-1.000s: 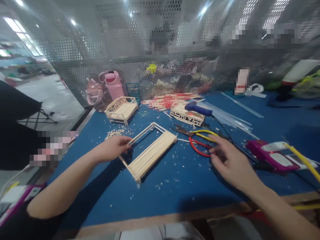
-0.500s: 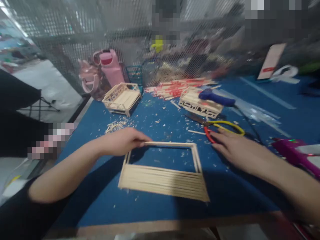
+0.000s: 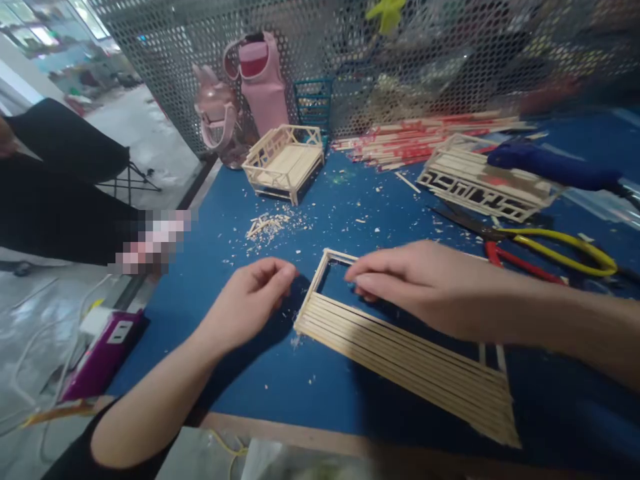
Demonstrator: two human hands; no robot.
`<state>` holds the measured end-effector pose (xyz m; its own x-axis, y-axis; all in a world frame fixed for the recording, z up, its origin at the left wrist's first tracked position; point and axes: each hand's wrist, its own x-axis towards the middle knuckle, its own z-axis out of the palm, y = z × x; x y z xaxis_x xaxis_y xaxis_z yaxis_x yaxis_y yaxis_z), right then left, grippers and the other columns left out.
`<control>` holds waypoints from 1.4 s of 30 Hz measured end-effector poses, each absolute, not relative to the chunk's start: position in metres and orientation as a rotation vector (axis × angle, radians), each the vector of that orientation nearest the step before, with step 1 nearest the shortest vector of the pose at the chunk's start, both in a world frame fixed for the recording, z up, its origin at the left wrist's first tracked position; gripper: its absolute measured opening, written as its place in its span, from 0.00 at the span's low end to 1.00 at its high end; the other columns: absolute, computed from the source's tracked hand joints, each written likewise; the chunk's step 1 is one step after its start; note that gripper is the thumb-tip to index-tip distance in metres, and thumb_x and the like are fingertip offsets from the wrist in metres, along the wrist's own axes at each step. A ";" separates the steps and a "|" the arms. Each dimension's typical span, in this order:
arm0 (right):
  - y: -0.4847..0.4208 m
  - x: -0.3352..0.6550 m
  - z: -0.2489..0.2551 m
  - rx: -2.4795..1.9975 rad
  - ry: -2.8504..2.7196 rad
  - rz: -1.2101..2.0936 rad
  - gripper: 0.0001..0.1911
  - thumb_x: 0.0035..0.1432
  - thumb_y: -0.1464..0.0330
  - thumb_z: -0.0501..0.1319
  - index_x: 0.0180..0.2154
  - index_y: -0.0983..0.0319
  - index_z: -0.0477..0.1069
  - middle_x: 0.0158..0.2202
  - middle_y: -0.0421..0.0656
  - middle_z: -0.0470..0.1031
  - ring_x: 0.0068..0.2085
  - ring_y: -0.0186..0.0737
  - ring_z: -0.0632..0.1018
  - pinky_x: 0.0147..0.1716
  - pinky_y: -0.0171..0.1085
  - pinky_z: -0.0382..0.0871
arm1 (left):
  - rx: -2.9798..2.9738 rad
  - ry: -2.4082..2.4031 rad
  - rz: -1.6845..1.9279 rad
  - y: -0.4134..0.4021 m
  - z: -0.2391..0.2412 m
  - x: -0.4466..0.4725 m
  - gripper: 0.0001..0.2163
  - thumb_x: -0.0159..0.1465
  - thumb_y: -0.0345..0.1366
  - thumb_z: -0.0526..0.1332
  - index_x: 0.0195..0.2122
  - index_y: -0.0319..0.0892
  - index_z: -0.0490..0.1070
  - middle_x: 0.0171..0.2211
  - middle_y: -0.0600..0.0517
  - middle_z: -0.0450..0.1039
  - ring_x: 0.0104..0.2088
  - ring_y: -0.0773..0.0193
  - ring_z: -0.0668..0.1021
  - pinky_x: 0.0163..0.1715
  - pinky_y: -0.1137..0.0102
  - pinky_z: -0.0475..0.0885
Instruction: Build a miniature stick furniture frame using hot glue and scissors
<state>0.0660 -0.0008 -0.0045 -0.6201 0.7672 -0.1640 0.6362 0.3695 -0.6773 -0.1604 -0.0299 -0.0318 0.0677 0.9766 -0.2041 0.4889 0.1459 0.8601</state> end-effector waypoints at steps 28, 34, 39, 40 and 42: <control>0.019 0.032 -0.031 -1.198 -2.455 1.642 0.13 0.52 0.67 0.57 0.37 0.61 0.78 0.32 0.40 0.79 0.32 0.37 0.75 0.26 0.31 0.62 | 1.324 1.256 0.495 -0.045 -0.040 -0.163 0.12 0.50 0.35 0.70 0.33 0.41 0.70 0.26 0.58 0.67 0.27 0.70 0.69 0.26 0.75 0.65; 0.012 0.041 -0.009 -1.322 -2.605 1.095 0.16 0.55 0.58 0.56 0.32 0.60 0.77 0.26 0.42 0.76 0.25 0.36 0.71 0.21 0.33 0.56 | 1.435 1.323 0.494 -0.045 -0.044 -0.168 0.13 0.50 0.39 0.70 0.33 0.42 0.71 0.25 0.58 0.63 0.26 0.69 0.66 0.25 0.75 0.63; 0.008 0.083 0.015 -1.313 -2.136 0.571 0.22 0.57 0.58 0.56 0.15 0.60 0.61 0.12 0.34 0.51 0.16 0.28 0.55 0.16 0.33 0.46 | 1.546 1.410 0.555 -0.045 -0.046 -0.172 0.15 0.51 0.44 0.69 0.36 0.43 0.70 0.27 0.57 0.64 0.27 0.68 0.67 0.26 0.73 0.64; 0.006 0.093 0.016 -1.356 -2.015 0.488 0.23 0.57 0.62 0.57 0.14 0.60 0.56 0.13 0.33 0.48 0.17 0.27 0.53 0.17 0.34 0.45 | 1.571 1.447 0.573 -0.045 -0.045 -0.172 0.16 0.50 0.44 0.69 0.37 0.44 0.70 0.27 0.57 0.65 0.27 0.67 0.67 0.27 0.72 0.65; 0.002 0.109 0.013 -1.458 -1.827 0.384 0.23 0.53 0.73 0.58 0.12 0.60 0.51 0.14 0.33 0.45 0.18 0.27 0.50 0.19 0.34 0.44 | 1.615 1.528 0.599 -0.043 -0.044 -0.170 0.18 0.50 0.44 0.69 0.39 0.45 0.70 0.29 0.57 0.66 0.28 0.66 0.69 0.28 0.71 0.66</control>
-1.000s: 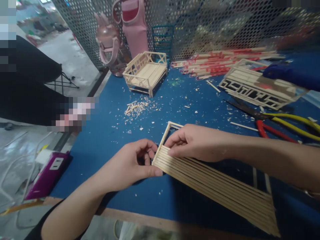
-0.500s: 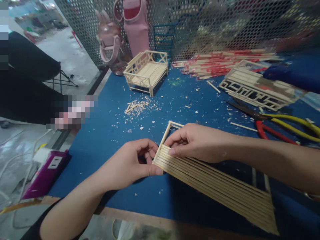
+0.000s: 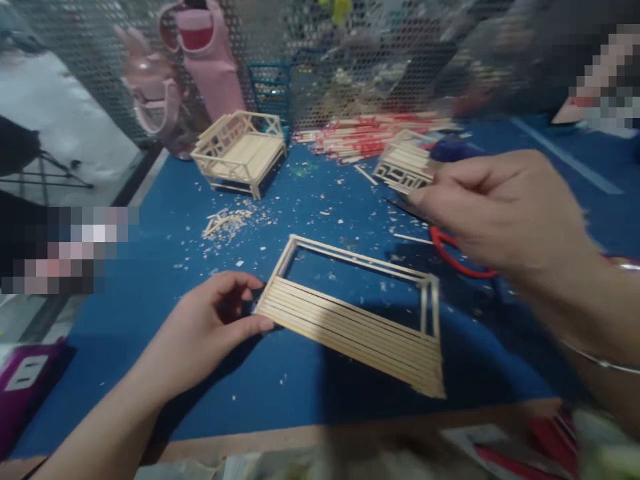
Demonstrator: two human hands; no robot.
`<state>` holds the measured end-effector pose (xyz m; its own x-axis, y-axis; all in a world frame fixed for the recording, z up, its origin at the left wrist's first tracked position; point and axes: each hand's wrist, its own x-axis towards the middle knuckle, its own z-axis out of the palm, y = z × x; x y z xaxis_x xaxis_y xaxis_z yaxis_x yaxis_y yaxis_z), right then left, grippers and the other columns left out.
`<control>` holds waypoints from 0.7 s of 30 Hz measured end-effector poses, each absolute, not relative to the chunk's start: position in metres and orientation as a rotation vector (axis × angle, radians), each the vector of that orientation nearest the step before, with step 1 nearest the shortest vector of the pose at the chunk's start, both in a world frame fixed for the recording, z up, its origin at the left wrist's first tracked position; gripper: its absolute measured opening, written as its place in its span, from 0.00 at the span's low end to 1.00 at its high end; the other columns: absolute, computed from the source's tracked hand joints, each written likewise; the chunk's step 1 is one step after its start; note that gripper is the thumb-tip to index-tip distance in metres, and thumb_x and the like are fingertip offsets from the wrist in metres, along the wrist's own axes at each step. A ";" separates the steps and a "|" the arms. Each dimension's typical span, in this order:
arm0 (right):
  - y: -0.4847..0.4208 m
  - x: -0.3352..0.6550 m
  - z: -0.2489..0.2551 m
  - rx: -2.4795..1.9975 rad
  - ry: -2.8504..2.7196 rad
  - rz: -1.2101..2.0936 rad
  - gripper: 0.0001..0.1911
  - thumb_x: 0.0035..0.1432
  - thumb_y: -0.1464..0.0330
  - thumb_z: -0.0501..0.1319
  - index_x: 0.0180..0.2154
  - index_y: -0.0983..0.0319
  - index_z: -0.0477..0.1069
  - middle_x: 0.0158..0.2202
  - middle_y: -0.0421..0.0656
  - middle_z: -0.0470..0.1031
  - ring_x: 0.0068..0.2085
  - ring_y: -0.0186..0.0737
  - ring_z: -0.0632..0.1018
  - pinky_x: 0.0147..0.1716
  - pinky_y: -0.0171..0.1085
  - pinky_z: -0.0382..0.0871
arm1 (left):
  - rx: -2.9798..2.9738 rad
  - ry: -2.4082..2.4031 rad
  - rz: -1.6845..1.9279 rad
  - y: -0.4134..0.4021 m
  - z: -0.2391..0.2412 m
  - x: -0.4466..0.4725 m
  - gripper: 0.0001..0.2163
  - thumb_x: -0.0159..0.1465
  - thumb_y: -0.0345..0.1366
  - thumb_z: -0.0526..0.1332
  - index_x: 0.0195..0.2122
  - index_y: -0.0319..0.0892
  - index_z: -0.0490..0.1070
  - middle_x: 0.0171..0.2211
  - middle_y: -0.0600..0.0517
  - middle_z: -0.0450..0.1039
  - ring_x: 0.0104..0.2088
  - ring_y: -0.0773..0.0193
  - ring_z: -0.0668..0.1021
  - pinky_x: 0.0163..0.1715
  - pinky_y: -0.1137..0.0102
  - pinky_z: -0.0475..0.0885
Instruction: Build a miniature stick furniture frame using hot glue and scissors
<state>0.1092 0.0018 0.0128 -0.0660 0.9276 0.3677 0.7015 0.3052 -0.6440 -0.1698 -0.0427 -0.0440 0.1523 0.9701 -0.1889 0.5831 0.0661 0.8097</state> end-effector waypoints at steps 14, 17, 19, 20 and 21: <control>-0.008 0.152 -0.032 -1.237 -1.673 0.474 0.18 0.57 0.66 0.56 0.21 0.57 0.49 0.20 0.33 0.51 0.23 0.31 0.55 0.25 0.34 0.51 | 1.292 1.829 1.238 -0.109 -0.028 -0.125 0.10 0.52 0.42 0.68 0.35 0.55 0.73 0.26 0.60 0.68 0.24 0.68 0.69 0.25 0.72 0.68; -0.006 0.155 -0.035 -1.266 -1.728 0.455 0.22 0.59 0.62 0.54 0.18 0.58 0.46 0.19 0.34 0.47 0.23 0.32 0.54 0.25 0.35 0.49 | 0.842 1.543 1.221 -0.136 -0.039 -0.082 0.15 0.48 0.46 0.70 0.35 0.51 0.72 0.24 0.59 0.70 0.22 0.68 0.71 0.17 0.76 0.67; -0.004 0.156 -0.039 -1.316 -1.782 0.511 0.24 0.62 0.59 0.49 0.17 0.58 0.45 0.18 0.34 0.46 0.23 0.32 0.54 0.25 0.36 0.48 | 0.696 1.436 1.170 -0.142 -0.047 -0.058 0.19 0.45 0.45 0.72 0.37 0.48 0.71 0.26 0.58 0.72 0.24 0.68 0.74 0.20 0.76 0.72; -0.002 0.155 -0.041 -1.346 -1.823 0.556 0.24 0.63 0.59 0.48 0.17 0.58 0.46 0.18 0.34 0.47 0.23 0.32 0.55 0.25 0.36 0.48 | 0.672 1.415 1.153 -0.142 -0.050 -0.049 0.20 0.45 0.45 0.72 0.37 0.47 0.70 0.27 0.57 0.73 0.24 0.69 0.75 0.20 0.77 0.73; -0.002 0.155 -0.043 -1.369 -1.872 0.605 0.23 0.63 0.60 0.49 0.17 0.59 0.48 0.18 0.34 0.50 0.23 0.32 0.56 0.25 0.35 0.49 | 0.673 1.412 1.141 -0.140 -0.053 -0.043 0.20 0.46 0.45 0.72 0.37 0.45 0.70 0.28 0.57 0.74 0.24 0.69 0.75 0.21 0.77 0.73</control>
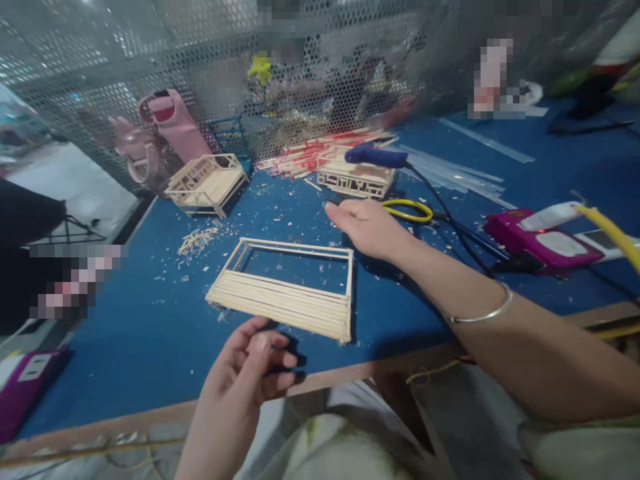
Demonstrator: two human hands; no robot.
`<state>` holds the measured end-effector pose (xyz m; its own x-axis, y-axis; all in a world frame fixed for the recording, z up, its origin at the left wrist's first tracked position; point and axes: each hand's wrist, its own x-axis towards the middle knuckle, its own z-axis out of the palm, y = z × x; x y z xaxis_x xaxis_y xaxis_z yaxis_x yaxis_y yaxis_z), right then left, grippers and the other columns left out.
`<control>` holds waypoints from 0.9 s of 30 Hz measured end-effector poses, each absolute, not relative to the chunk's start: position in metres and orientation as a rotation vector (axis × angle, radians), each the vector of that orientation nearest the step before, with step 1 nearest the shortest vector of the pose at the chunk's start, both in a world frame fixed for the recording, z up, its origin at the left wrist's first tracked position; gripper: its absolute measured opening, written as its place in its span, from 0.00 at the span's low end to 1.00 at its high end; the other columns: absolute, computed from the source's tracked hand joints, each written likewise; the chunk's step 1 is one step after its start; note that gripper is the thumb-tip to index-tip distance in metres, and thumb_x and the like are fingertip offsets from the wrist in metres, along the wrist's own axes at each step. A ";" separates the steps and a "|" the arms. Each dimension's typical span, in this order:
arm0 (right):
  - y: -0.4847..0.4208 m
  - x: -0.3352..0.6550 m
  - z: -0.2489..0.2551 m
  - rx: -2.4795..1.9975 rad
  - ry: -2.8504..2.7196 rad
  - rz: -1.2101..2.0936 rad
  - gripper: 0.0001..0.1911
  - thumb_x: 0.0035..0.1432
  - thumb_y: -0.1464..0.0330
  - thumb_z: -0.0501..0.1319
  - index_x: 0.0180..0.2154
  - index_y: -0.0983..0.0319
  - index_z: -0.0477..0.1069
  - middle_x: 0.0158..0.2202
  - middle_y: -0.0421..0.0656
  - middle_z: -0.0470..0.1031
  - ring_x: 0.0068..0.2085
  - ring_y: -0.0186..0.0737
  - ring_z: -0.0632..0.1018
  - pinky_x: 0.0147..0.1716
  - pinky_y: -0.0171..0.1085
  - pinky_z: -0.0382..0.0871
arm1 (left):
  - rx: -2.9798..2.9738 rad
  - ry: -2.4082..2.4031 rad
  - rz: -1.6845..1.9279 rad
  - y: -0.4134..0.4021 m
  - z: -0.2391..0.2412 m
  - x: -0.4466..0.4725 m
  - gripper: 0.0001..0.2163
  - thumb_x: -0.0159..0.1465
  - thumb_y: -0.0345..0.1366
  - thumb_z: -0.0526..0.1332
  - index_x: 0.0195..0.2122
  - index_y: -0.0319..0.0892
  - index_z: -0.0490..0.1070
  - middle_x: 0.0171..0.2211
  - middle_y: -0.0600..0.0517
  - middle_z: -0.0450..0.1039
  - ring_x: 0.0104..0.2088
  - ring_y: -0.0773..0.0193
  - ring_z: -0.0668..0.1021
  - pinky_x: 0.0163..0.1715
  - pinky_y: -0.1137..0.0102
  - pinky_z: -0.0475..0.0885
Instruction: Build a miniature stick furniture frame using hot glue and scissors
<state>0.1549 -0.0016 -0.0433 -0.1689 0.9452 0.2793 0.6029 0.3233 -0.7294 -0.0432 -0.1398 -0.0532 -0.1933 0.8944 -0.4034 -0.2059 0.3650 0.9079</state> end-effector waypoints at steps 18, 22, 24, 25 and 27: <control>-0.033 0.153 -0.036 -1.134 -2.213 1.867 0.16 0.56 0.60 0.59 0.25 0.60 0.56 0.19 0.35 0.73 0.19 0.28 0.74 0.17 0.26 0.62 | 1.272 1.573 1.005 -0.065 -0.046 -0.081 0.12 0.57 0.36 0.61 0.41 0.39 0.70 0.27 0.54 0.71 0.25 0.69 0.72 0.23 0.75 0.67; -0.033 0.143 -0.042 -1.195 -2.071 1.819 0.17 0.55 0.59 0.61 0.25 0.60 0.56 0.18 0.35 0.73 0.19 0.29 0.73 0.18 0.28 0.64 | 1.683 1.660 1.312 -0.102 -0.059 -0.079 0.12 0.62 0.39 0.58 0.46 0.44 0.68 0.44 0.49 0.70 0.43 0.63 0.73 0.37 0.70 0.71; -0.034 0.142 -0.040 -1.230 -2.083 1.810 0.17 0.55 0.58 0.60 0.25 0.60 0.56 0.17 0.35 0.72 0.17 0.29 0.72 0.17 0.28 0.62 | 2.092 1.630 1.375 -0.121 -0.067 -0.077 0.13 0.58 0.37 0.64 0.45 0.45 0.70 0.47 0.48 0.69 0.48 0.60 0.72 0.45 0.67 0.70; -0.034 0.143 -0.039 -1.243 -2.118 1.763 0.17 0.56 0.57 0.59 0.24 0.60 0.57 0.16 0.35 0.71 0.16 0.29 0.70 0.16 0.29 0.60 | 2.209 1.630 1.409 -0.129 -0.072 -0.076 0.14 0.56 0.35 0.66 0.43 0.45 0.71 0.46 0.48 0.70 0.48 0.59 0.72 0.46 0.66 0.69; -0.035 0.145 -0.035 -1.247 -2.186 1.534 0.18 0.59 0.56 0.55 0.23 0.60 0.58 0.12 0.34 0.66 0.13 0.28 0.65 0.15 0.30 0.57 | 2.213 1.635 1.584 -0.143 -0.081 -0.071 0.10 0.55 0.32 0.67 0.38 0.44 0.71 0.39 0.51 0.70 0.42 0.62 0.74 0.42 0.68 0.71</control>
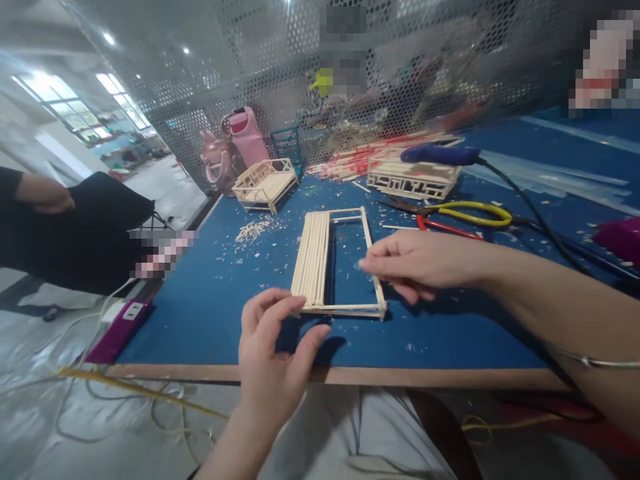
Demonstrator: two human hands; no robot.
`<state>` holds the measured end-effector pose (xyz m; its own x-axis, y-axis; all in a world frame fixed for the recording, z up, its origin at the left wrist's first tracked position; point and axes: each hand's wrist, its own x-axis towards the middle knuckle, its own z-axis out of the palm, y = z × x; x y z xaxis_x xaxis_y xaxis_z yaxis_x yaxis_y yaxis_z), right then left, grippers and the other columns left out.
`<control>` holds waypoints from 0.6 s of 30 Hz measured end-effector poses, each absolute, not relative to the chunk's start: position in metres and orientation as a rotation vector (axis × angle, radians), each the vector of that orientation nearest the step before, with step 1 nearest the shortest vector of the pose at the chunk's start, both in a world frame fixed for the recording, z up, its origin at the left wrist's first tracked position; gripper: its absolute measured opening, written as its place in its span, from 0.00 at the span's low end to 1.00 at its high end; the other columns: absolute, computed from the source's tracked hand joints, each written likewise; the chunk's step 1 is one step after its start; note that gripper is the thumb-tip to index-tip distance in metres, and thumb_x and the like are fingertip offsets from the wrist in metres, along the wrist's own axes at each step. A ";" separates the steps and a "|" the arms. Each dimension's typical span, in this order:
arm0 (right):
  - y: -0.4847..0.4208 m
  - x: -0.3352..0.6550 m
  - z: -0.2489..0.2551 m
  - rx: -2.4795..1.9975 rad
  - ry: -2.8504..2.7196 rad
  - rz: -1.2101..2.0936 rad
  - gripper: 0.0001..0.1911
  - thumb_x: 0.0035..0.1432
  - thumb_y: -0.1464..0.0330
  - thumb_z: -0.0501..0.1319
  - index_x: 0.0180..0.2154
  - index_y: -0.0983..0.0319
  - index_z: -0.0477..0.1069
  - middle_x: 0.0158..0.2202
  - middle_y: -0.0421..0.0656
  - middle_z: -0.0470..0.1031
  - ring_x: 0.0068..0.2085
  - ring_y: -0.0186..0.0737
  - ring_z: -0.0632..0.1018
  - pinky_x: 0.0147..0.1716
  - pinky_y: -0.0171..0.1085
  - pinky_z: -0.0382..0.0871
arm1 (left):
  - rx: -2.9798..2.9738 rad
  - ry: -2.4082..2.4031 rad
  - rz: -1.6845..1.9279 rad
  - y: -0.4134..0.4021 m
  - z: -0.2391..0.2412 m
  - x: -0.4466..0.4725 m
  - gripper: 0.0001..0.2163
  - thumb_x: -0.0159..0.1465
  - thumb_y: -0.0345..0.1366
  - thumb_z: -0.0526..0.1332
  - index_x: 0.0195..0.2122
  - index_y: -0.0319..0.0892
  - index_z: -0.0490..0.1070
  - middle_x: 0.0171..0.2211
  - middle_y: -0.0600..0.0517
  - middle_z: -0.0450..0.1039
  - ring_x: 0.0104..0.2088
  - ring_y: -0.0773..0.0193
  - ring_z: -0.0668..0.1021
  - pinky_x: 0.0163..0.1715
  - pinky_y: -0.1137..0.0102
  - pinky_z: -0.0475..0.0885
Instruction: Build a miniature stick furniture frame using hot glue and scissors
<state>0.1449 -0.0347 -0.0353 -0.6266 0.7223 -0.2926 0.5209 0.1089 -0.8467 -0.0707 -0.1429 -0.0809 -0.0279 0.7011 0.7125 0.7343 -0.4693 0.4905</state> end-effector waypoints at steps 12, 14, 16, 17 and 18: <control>-0.059 0.116 -0.058 -0.560 -2.492 0.350 0.10 0.55 0.71 0.57 0.40 0.63 0.72 0.32 0.44 0.76 0.34 0.39 0.73 0.34 0.37 0.64 | -2.053 -1.385 -1.246 -0.140 -0.084 -0.072 0.07 0.56 0.25 0.65 0.32 0.44 0.72 0.28 0.54 0.67 0.31 0.66 0.71 0.34 0.69 0.66; -0.060 0.114 -0.061 -0.547 -2.523 0.357 0.11 0.55 0.72 0.58 0.40 0.63 0.73 0.30 0.43 0.77 0.32 0.38 0.73 0.32 0.36 0.63 | -2.081 -1.394 -1.193 -0.132 -0.084 -0.073 0.05 0.56 0.27 0.66 0.31 0.44 0.73 0.28 0.53 0.67 0.31 0.65 0.70 0.34 0.67 0.64; -0.060 0.113 -0.063 -0.526 -2.511 0.364 0.10 0.55 0.74 0.57 0.38 0.63 0.75 0.30 0.42 0.77 0.31 0.37 0.74 0.32 0.35 0.64 | -2.077 -1.435 -1.162 -0.127 -0.086 -0.072 0.04 0.57 0.28 0.66 0.30 0.44 0.74 0.28 0.53 0.67 0.31 0.64 0.69 0.33 0.67 0.63; -0.059 0.113 -0.064 -0.519 -2.497 0.371 0.10 0.55 0.74 0.57 0.38 0.63 0.75 0.30 0.42 0.78 0.31 0.36 0.74 0.32 0.35 0.64 | -2.072 -1.454 -1.146 -0.126 -0.087 -0.071 0.04 0.57 0.28 0.66 0.30 0.44 0.75 0.28 0.52 0.67 0.31 0.63 0.69 0.33 0.66 0.63; -0.059 0.113 -0.065 -0.515 -2.484 0.380 0.10 0.55 0.75 0.57 0.38 0.63 0.75 0.30 0.42 0.78 0.31 0.36 0.74 0.31 0.34 0.64 | -2.071 -1.466 -1.128 -0.126 -0.088 -0.071 0.04 0.57 0.28 0.65 0.31 0.45 0.76 0.28 0.52 0.68 0.31 0.63 0.69 0.34 0.66 0.63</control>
<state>0.1127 -0.0590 -0.0646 -0.7640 0.4384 0.4734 0.2766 0.8854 -0.3735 -0.0709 -0.1260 -0.0877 0.1416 0.6168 0.7743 0.9065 -0.3951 0.1489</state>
